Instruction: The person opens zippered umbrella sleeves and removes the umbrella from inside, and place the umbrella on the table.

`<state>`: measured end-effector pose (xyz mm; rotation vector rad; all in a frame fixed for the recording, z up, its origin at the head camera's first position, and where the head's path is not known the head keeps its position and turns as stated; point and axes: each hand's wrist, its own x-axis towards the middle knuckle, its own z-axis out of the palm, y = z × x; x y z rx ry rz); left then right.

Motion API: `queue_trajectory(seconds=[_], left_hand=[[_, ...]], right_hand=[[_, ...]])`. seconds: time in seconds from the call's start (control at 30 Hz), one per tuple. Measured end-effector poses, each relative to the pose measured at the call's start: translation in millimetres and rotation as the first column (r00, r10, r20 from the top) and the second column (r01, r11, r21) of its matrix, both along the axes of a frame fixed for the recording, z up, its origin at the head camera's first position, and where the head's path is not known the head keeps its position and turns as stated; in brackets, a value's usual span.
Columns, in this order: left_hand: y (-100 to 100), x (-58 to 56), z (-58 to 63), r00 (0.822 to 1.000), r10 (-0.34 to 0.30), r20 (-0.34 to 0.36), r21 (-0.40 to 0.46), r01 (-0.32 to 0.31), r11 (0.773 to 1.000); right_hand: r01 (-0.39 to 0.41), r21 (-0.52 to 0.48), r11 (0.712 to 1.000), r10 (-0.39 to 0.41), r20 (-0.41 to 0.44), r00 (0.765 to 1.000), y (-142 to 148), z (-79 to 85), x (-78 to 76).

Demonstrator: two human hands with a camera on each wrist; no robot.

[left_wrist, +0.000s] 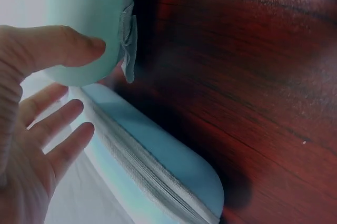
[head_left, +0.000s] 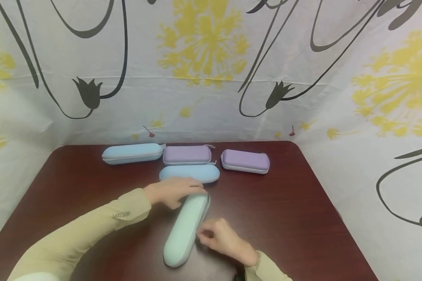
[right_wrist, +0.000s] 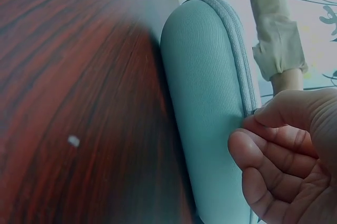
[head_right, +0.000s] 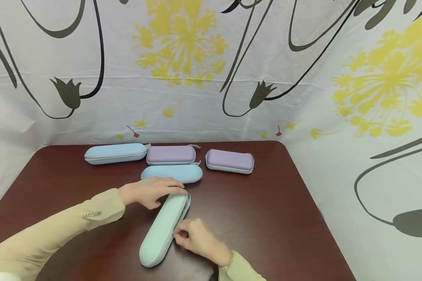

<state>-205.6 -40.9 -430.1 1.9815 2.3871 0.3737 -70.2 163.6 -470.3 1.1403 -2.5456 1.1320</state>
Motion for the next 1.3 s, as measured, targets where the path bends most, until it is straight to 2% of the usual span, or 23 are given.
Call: queue_trajectory(seconds=[0.07,0.23,0.43,0.57,0.9,1.13,1.3], left_hand=[[2.1,-0.1,-1.1,1.000,-0.021,-0.003,-0.021,0.021,1.000],[6.0,0.2,-3.0,1.000,-0.024,0.005,-0.069,0.024,0.997],[4.1,2.2,2.8,1.000,-0.001,-0.025,-0.113,-0.002,0.994],[-1.8,6.5,7.2,0.999,0.038,-0.032,-0.130,-0.042,0.991],[-19.8,15.2,-2.7,0.990,0.142,0.014,-0.072,-0.141,0.987],[-33.7,27.2,-15.0,0.970,0.235,0.065,-0.009,-0.234,0.972],[-39.4,34.9,-23.4,0.958,0.271,0.097,0.052,-0.276,0.960]], right_hand=[[0.002,0.010,1.000,-0.002,0.003,1.000,-0.7,-1.0,0.4],[-0.011,0.012,1.000,0.011,-0.001,1.000,-1.0,-3.8,0.2],[-0.042,0.027,0.999,0.043,-0.058,0.997,3.1,-0.7,0.4],[-0.026,0.051,0.998,0.031,-0.094,0.995,10.0,1.2,2.4],[-0.035,0.074,0.997,0.042,-0.097,0.994,26.8,3.6,8.4],[-0.011,0.063,0.998,0.018,-0.103,0.995,41.5,-0.5,4.7],[-0.049,0.039,0.998,0.052,-0.068,0.996,50.5,-2.1,-1.6]])
